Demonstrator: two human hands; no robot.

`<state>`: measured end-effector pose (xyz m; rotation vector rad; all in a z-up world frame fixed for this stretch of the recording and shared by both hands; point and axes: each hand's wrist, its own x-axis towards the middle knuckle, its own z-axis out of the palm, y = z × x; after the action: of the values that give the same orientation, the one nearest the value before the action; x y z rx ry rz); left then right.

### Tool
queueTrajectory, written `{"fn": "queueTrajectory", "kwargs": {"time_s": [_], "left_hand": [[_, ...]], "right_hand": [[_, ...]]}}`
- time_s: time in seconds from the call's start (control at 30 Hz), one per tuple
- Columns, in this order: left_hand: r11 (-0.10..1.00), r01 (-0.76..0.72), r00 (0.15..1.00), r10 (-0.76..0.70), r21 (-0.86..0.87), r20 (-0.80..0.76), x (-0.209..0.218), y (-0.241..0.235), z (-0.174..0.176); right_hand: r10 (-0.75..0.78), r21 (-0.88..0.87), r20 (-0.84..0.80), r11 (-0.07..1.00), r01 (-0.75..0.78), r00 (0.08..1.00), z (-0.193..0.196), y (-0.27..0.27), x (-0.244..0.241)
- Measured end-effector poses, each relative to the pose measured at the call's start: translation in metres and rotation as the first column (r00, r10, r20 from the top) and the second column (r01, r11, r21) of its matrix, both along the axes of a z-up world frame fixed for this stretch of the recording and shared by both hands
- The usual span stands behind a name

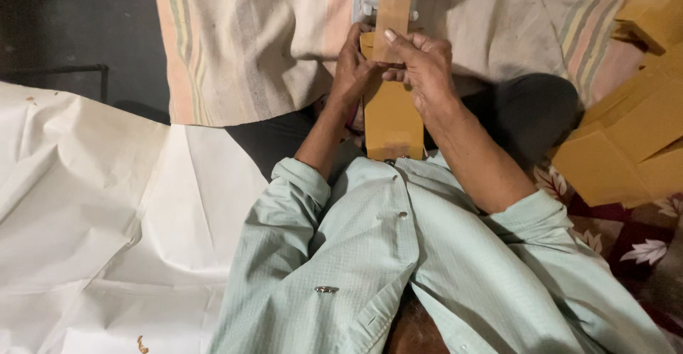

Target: The person sits on the floor and repeatedly tapes small cardboard boxes using a handheld tape dispenser. They apply tape to the seams, press it down, and rotate the boxes to seal different sides.

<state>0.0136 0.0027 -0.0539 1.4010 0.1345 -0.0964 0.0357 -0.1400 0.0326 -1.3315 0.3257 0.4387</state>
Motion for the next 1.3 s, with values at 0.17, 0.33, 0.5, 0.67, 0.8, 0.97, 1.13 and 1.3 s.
{"fn": "queueTrajectory", "kwargs": {"time_s": [0.17,0.33,0.5,0.67,0.8,0.97,1.13,1.3], "left_hand": [[0.990,0.002,0.998,0.006,-0.142,0.056,0.002,0.001,-0.009],[0.991,-0.012,1.000,0.013,-0.135,0.010,0.002,-0.003,-0.013],[0.995,-0.016,0.997,0.023,-0.100,0.068,0.001,-0.003,-0.009],[0.994,-0.031,0.999,0.035,0.101,-0.038,0.000,-0.003,-0.019],[0.974,-0.077,0.990,0.049,0.214,0.135,-0.006,-0.003,-0.035],[0.960,-0.122,0.960,0.049,0.254,0.275,-0.006,-0.003,-0.052],[0.939,-0.126,0.959,0.034,0.319,0.281,-0.005,-0.003,-0.044],[0.971,-0.055,0.991,0.025,0.232,0.128,-0.010,-0.003,-0.027]], "right_hand": [[0.006,0.039,-0.035,0.999,-0.005,0.999,-0.008,0.005,-0.008],[0.023,-0.053,-0.030,0.998,-0.025,0.999,-0.012,0.003,-0.008],[0.075,-0.104,-0.024,0.992,-0.077,0.997,-0.017,0.002,-0.006],[0.124,-0.064,-0.028,0.990,-0.125,0.992,-0.026,-0.004,0.002],[0.175,-0.079,-0.061,0.981,-0.180,0.983,-0.030,-0.008,0.006],[0.209,-0.175,-0.041,0.961,-0.213,0.977,-0.036,-0.010,0.010],[0.185,-0.166,-0.037,0.968,-0.188,0.982,-0.046,-0.010,0.014],[0.236,-0.123,-0.046,0.963,-0.240,0.971,-0.052,-0.022,0.008]]}}
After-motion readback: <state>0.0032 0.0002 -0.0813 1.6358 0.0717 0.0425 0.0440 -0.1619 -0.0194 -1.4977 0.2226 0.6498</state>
